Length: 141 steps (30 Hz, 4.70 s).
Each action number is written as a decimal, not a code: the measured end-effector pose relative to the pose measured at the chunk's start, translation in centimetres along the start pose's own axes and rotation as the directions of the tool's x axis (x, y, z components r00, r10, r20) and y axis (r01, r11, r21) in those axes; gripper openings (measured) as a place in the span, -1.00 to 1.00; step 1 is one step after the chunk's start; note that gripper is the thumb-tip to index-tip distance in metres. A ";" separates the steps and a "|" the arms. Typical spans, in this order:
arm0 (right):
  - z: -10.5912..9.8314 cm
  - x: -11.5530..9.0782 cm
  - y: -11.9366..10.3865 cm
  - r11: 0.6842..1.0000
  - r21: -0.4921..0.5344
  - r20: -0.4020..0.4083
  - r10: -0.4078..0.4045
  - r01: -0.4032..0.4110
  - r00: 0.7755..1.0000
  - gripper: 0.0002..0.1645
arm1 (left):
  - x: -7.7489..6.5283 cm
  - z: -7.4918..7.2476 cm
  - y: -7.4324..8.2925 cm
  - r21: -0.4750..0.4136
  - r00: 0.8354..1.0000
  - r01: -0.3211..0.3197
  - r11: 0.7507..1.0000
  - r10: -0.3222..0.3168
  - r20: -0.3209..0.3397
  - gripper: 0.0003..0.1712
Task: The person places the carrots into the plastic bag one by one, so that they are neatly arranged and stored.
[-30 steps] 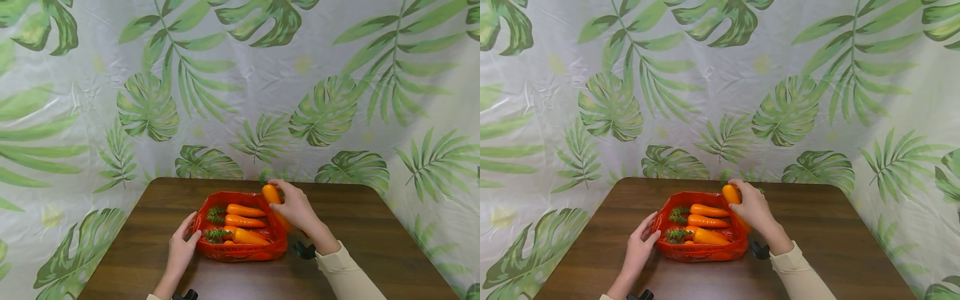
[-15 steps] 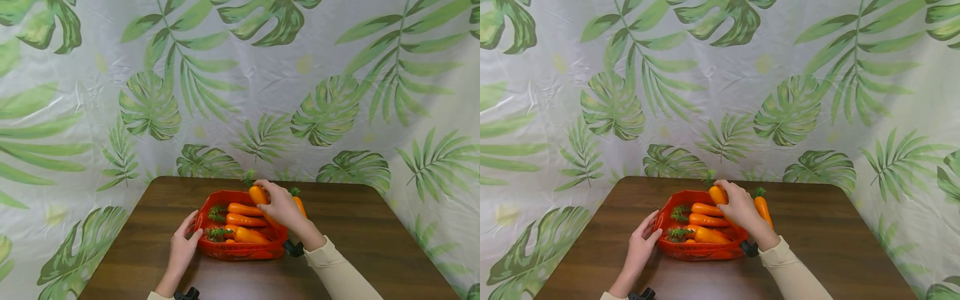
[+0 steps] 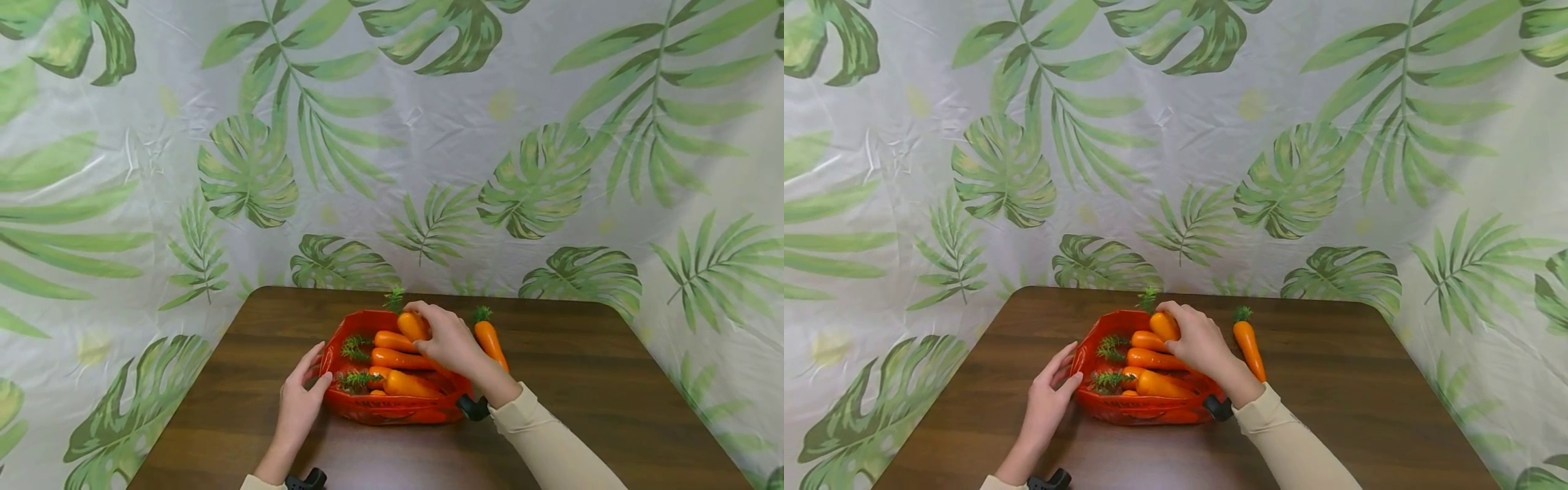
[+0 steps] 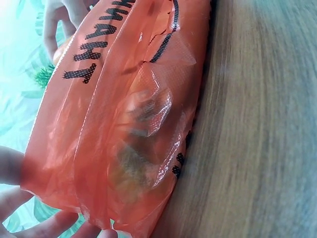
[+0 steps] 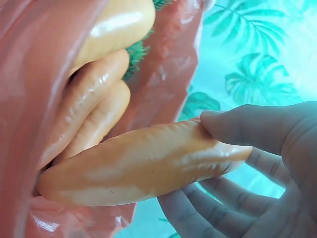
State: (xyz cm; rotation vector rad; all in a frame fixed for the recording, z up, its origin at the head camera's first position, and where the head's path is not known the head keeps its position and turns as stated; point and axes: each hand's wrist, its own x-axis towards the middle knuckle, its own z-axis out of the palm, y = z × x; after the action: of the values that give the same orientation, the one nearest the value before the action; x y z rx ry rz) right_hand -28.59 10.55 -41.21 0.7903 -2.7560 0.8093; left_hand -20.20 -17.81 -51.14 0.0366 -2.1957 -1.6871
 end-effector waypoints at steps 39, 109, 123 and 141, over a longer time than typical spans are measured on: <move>3.3 0.5 2.7 0.975 -0.025 0.286 -0.203 0.219 0.937 -0.27 | -0.3 0.0 1.4 0.001 1.000 0.028 1.000 -0.028 0.000 -0.35; -2.7 -0.5 5.0 0.997 -0.059 -0.014 0.053 -0.054 0.998 -0.30 | -0.1 0.1 0.1 0.002 1.000 0.009 1.000 -0.009 0.012 -0.37; -3.3 -1.9 8.6 0.987 -0.101 -0.049 0.119 -0.124 0.992 -0.28 | -0.1 0.3 -0.2 0.041 0.998 0.059 0.997 -0.057 -0.040 -0.57; -3.4 -2.8 12.7 0.972 -0.077 -0.077 0.215 -0.220 0.974 -0.33 | 0.0 0.3 0.1 0.049 0.996 0.048 0.998 -0.044 -0.082 -0.67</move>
State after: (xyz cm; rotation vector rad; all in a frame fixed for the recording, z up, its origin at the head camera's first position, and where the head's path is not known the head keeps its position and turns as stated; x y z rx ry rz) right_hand -32.97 22.66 -44.94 0.4412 -2.8275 0.7340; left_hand -20.25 -17.46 -51.17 0.1671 -2.1935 -1.6243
